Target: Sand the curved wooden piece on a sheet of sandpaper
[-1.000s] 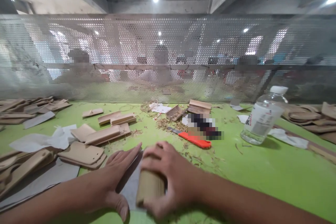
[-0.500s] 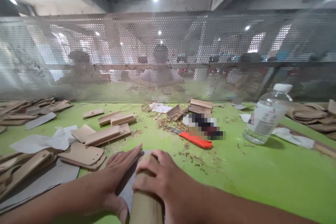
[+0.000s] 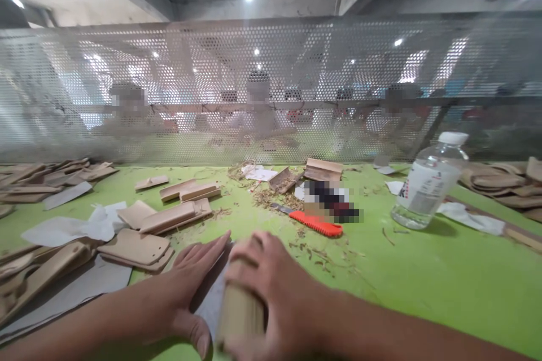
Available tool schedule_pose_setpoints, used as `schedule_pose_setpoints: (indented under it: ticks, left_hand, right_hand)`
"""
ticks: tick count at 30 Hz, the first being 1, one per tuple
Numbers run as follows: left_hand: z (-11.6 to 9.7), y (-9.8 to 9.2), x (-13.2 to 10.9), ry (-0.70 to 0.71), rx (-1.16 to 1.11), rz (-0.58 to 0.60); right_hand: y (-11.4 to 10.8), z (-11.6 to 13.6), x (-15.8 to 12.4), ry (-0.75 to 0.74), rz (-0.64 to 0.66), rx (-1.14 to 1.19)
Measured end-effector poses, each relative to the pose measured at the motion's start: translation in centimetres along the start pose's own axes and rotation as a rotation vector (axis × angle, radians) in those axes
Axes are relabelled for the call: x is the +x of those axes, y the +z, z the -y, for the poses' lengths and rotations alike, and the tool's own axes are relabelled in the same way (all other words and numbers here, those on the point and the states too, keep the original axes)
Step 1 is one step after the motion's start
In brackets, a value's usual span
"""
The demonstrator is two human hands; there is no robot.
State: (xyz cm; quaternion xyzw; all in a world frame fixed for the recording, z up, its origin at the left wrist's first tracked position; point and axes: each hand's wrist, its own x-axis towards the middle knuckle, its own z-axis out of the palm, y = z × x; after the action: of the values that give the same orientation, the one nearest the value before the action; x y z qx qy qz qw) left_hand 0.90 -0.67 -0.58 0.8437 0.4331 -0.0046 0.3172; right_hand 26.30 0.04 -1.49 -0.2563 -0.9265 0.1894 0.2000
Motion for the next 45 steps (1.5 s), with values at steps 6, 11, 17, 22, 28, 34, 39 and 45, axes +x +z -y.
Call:
schedule_pose_setpoints:
  ticks: [6,11,17,22,28,34,39,45]
  left_hand:
    - [-0.09,-0.14,-0.05,0.007,0.022,-0.014]
    - [-0.33,-0.22,-0.10,0.002,0.013,0.011]
    - [0.12,0.08,0.12,0.031,0.019,-0.012]
    - [0.18,0.15,0.00,0.041,0.002,-0.043]
    - [0.06,0.01,-0.07,0.039,-0.004,-0.025]
    - [-0.05,-0.11,-0.05,0.026,0.005,-0.016]
    - [-0.15,-0.16,-0.08,0.005,-0.006,-0.006]
    - [-0.16,-0.13,-0.17,0.006,-0.004,-0.021]
  right_hand:
    - [0.19,-0.25,0.08,0.066,-0.067,-0.032]
    - [0.12,-0.27,0.00,-0.076,0.027,0.025]
    - [-0.13,-0.03,-0.05,0.004,0.003,0.012]
    - [0.04,-0.19,0.02,0.005,-0.014,0.004]
    - [-0.08,-0.02,0.09,-0.112,0.063,0.045]
    - [-0.04,0.08,-0.13,0.020,0.006,0.018]
    - [0.15,0.21,-0.14,-0.034,0.042,0.054]
    - [-0.11,0.36,0.00,-0.114,0.100,0.065]
